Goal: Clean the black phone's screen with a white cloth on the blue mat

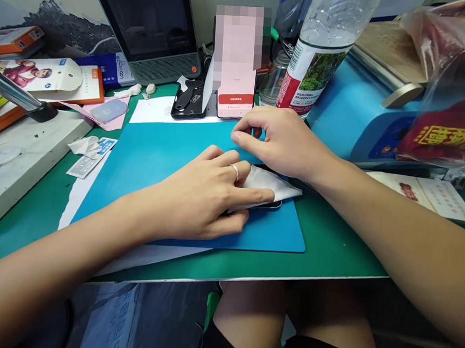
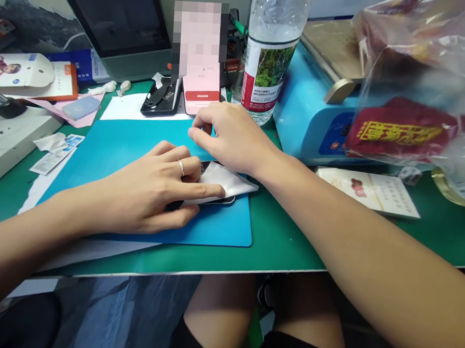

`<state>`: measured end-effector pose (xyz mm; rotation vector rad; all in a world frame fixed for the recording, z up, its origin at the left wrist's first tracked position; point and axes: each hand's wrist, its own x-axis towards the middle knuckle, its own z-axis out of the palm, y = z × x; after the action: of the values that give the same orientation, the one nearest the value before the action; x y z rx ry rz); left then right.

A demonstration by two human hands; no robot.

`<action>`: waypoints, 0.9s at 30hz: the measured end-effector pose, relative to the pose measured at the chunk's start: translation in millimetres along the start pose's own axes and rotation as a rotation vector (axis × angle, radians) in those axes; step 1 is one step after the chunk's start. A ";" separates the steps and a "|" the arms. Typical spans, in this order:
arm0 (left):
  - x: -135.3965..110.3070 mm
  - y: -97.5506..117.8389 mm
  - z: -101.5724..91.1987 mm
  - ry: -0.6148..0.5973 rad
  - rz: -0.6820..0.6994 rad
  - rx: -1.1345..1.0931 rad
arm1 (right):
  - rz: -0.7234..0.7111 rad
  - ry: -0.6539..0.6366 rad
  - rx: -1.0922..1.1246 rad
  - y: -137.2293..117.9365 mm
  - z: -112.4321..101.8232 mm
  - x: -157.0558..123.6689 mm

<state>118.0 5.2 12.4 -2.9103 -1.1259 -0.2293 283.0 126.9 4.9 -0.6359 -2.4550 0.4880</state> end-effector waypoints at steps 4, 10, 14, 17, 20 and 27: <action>-8.6 -10.4 -5.6 -0.032 0.003 -0.029 | 0.002 -0.001 0.015 1.3 0.2 -0.4; -23.8 -36.7 -15.6 0.062 -0.012 -0.080 | 0.028 -0.008 0.015 2.8 -1.2 -0.9; -25.2 -43.8 -16.8 0.092 -0.064 -0.063 | 0.034 -0.023 -0.013 0.1 -2.7 -1.4; -25.5 -44.9 -19.1 0.065 -0.087 -0.114 | 0.040 -0.022 -0.029 -0.2 -3.2 -0.5; -28.8 -46.7 -24.6 0.031 -0.132 -0.185 | 0.031 -0.015 -0.026 2.0 -3.0 1.1; -37.0 -50.5 -35.4 -0.135 -0.264 -0.376 | -0.046 -0.024 -0.002 4.3 -1.6 1.4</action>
<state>52.5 15.7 40.2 -3.1221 -1.6570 -0.2778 284.3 131.5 4.7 -0.5765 -2.4872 0.4772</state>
